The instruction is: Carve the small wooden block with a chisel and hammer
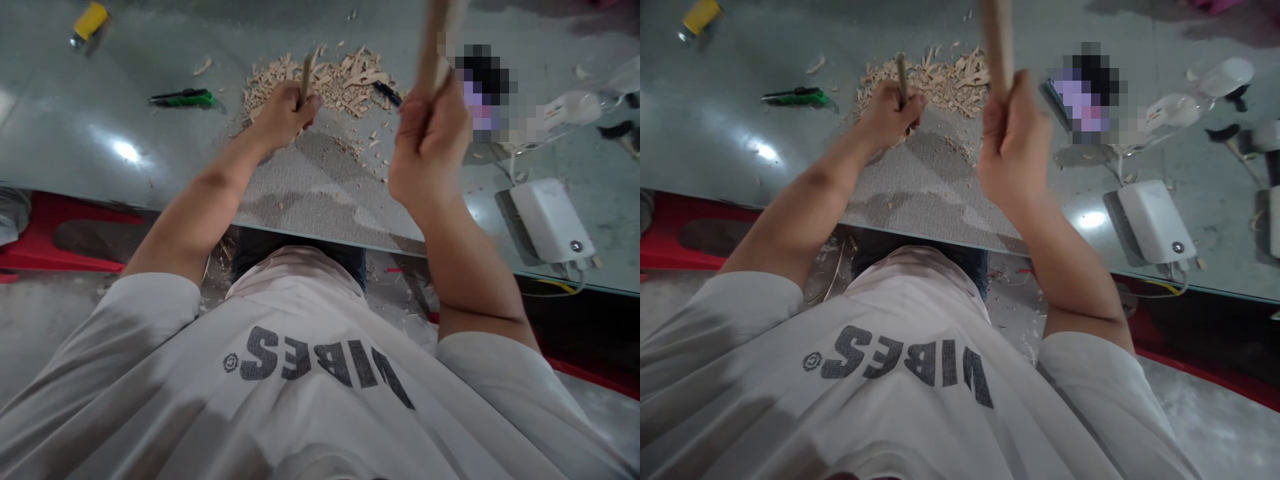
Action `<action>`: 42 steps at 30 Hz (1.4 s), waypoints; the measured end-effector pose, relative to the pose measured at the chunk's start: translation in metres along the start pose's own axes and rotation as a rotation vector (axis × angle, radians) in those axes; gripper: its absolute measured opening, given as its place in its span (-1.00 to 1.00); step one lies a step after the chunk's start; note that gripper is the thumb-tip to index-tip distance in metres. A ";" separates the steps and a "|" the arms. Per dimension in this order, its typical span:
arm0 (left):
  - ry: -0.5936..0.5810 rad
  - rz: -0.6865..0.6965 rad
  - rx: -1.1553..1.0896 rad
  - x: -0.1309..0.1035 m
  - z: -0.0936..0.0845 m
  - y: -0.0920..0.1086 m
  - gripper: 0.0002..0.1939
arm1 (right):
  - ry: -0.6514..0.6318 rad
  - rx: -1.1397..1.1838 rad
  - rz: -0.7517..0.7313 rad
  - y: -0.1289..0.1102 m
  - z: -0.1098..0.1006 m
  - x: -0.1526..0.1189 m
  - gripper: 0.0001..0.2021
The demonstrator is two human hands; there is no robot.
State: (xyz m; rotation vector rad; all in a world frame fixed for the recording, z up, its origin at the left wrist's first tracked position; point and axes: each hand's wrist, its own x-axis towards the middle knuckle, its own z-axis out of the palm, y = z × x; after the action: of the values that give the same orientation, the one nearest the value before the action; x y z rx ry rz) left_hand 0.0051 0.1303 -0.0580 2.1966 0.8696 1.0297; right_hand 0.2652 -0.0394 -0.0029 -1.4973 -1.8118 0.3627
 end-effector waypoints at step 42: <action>0.013 -0.038 0.030 0.005 -0.003 -0.012 -0.31 | 0.170 -0.079 -0.045 0.015 0.023 0.014 -0.34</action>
State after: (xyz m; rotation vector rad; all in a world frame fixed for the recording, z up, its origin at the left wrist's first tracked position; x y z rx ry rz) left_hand 0.0013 0.1424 -0.0625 2.1913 0.9349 1.0199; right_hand 0.2594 -0.0171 -0.0234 -1.4908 -1.7394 0.1388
